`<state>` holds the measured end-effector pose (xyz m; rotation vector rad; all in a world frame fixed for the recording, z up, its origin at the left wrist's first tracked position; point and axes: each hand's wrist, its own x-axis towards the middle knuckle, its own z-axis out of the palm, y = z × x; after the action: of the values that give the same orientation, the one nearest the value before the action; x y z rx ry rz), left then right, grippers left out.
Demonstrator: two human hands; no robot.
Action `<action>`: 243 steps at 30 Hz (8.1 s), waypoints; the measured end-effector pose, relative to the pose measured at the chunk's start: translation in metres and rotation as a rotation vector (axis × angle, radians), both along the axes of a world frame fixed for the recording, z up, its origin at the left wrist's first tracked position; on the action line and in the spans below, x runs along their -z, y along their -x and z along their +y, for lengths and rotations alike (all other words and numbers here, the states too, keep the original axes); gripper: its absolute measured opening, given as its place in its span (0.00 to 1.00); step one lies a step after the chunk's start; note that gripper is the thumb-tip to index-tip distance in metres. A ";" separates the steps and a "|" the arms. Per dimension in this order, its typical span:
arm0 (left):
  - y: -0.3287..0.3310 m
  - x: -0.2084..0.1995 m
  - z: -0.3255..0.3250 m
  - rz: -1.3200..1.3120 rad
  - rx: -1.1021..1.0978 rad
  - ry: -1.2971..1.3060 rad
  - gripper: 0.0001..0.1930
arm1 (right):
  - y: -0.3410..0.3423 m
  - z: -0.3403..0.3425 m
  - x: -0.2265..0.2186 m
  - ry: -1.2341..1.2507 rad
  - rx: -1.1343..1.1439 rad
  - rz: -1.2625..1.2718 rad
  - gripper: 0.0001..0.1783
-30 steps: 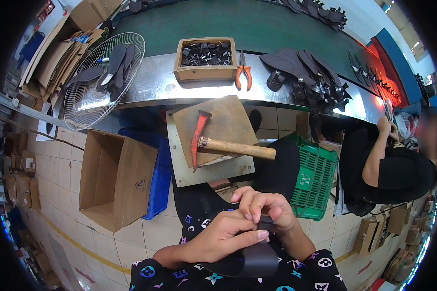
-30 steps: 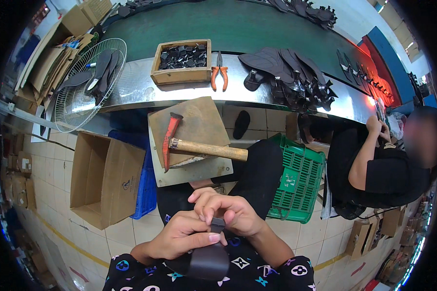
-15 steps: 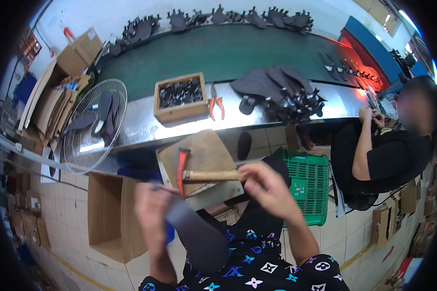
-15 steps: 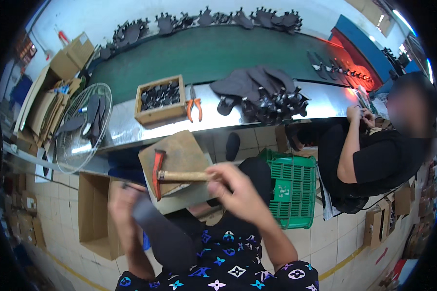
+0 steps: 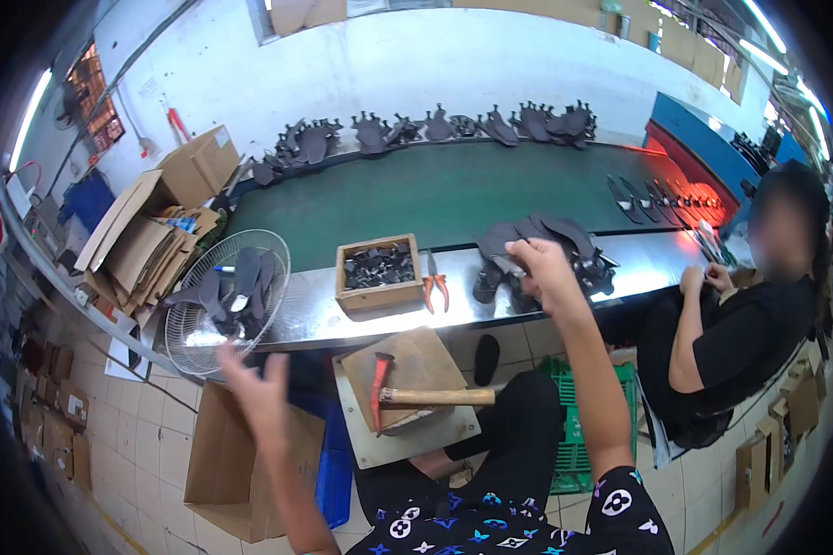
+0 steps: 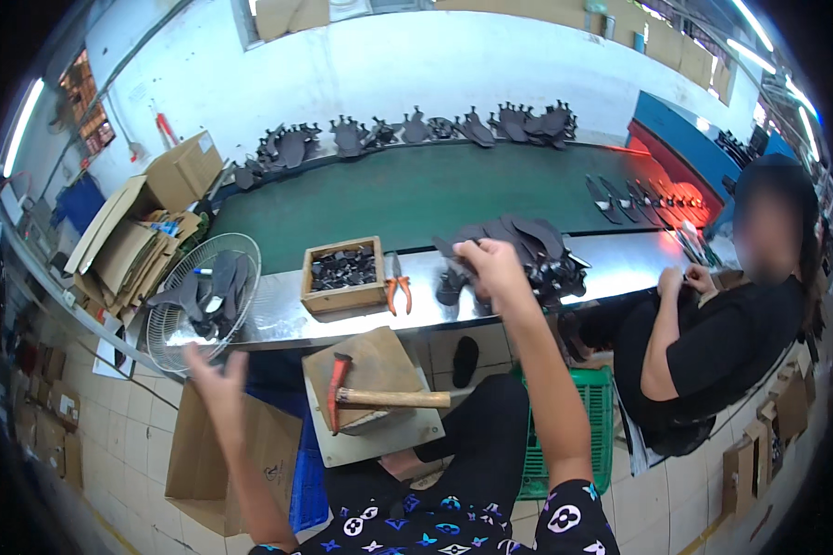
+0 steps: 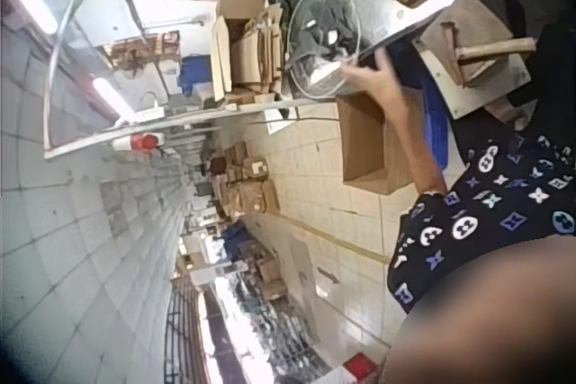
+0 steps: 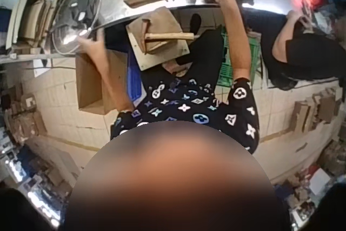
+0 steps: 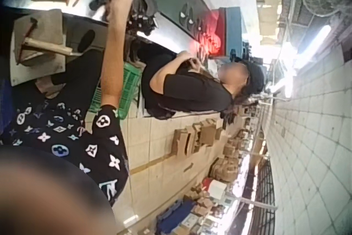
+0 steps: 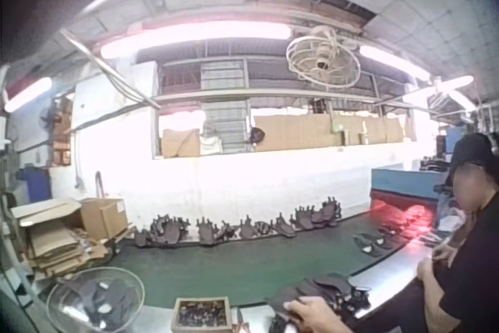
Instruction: Assembling shoe components by hammering and fitting parts together on a factory workbench.
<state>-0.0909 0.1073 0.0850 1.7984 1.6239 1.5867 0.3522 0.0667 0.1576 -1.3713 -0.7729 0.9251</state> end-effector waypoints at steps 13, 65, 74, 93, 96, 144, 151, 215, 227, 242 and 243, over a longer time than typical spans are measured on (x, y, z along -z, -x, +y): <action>-0.088 -0.052 -0.103 -0.715 0.636 0.214 0.30 | 0.145 -0.076 0.085 -0.393 -0.148 -1.367 0.57; -0.121 -0.091 -0.088 -0.127 1.113 0.111 0.11 | 0.139 -0.137 0.025 -0.287 -0.469 0.361 0.17; -0.128 -0.026 -0.115 -0.846 0.969 0.543 0.07 | 0.155 -0.126 0.037 -0.319 -0.233 0.115 0.11; -0.120 0.011 -0.074 -0.255 0.892 0.227 0.08 | 0.145 -0.112 0.060 0.058 -0.397 0.095 0.11; -0.119 0.015 -0.074 -0.278 0.888 0.287 0.06 | 0.142 -0.113 0.060 0.057 -0.412 0.108 0.11; -0.120 0.054 0.006 0.004 0.808 0.215 0.15 | 0.147 -0.016 0.083 -0.196 -0.432 -0.768 0.11; -0.118 0.048 0.005 -0.015 0.807 0.247 0.14 | 0.152 -0.019 0.081 -0.168 -0.416 -0.825 0.12; -0.097 0.070 0.003 0.497 0.737 0.290 0.27 | 0.165 -0.100 0.037 -0.376 -0.178 -0.951 0.29; -0.071 -0.029 -0.134 -0.201 1.412 0.685 0.14 | 0.140 -0.071 0.086 -0.208 -0.559 -1.646 0.27; -0.094 -0.033 -0.153 -0.703 1.917 1.167 0.18 | 0.136 -0.154 0.053 -0.558 -0.976 -0.002 0.18; -0.097 -0.032 -0.153 -0.708 1.977 1.140 0.18 | 0.131 -0.152 0.047 -0.570 -1.069 -0.034 0.16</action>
<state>0.0060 -0.0458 0.1166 0.9353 -0.1295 0.0591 0.2217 -0.0858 0.1106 -0.4014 -1.7048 1.3256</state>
